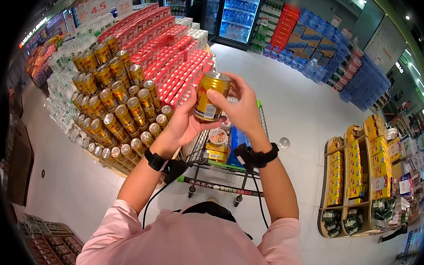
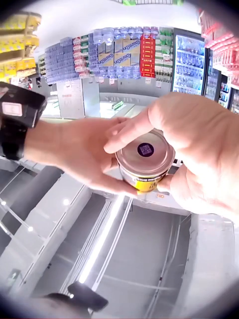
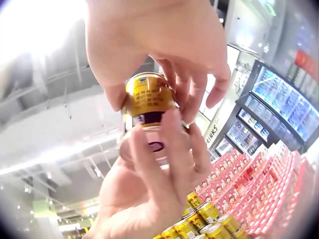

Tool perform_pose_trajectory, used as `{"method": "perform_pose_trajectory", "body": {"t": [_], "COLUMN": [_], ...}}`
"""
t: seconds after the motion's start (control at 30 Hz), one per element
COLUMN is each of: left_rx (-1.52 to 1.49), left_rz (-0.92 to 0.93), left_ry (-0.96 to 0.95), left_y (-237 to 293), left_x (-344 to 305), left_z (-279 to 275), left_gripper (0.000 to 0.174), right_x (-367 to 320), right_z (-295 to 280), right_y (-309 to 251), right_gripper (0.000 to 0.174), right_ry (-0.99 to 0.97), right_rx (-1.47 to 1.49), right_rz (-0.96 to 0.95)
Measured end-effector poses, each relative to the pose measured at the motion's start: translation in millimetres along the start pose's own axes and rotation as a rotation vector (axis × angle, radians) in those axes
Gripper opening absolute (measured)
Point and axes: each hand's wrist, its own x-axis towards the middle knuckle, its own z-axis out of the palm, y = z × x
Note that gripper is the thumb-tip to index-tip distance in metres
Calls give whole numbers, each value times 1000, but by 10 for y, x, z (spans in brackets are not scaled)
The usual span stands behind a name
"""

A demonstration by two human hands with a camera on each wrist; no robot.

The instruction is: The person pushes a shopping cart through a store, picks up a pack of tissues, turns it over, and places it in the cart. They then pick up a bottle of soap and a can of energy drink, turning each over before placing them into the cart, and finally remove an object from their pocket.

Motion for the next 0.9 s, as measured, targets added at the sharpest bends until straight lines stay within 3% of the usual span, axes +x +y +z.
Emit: {"method": "perform_pose_trajectory", "body": {"t": [0.1,0.27,0.63,0.83,0.9], "left_rx": [-46,-40,-29,-51,-11], "left_rz": [-92,33,132,159,83], "left_ry": [-12,85,114,110,67], "left_y": [223,391,710,705,751], "left_x": [18,318,282,191,85], "left_z": [112,148,411,428,441], "left_gripper": [63,51,55,54,51], "right_x": [283,646,867,806,819], "right_z": [-115,-79,50,159,151], "right_y": [119,77,-106,-237,-278], "right_gripper": [54,50,43,48,51], "right_ry": [-70,-65,-172,-129,-94], "right_rx": [319,616,868,810,643], "right_rz": [289,526,491,468,446]}}
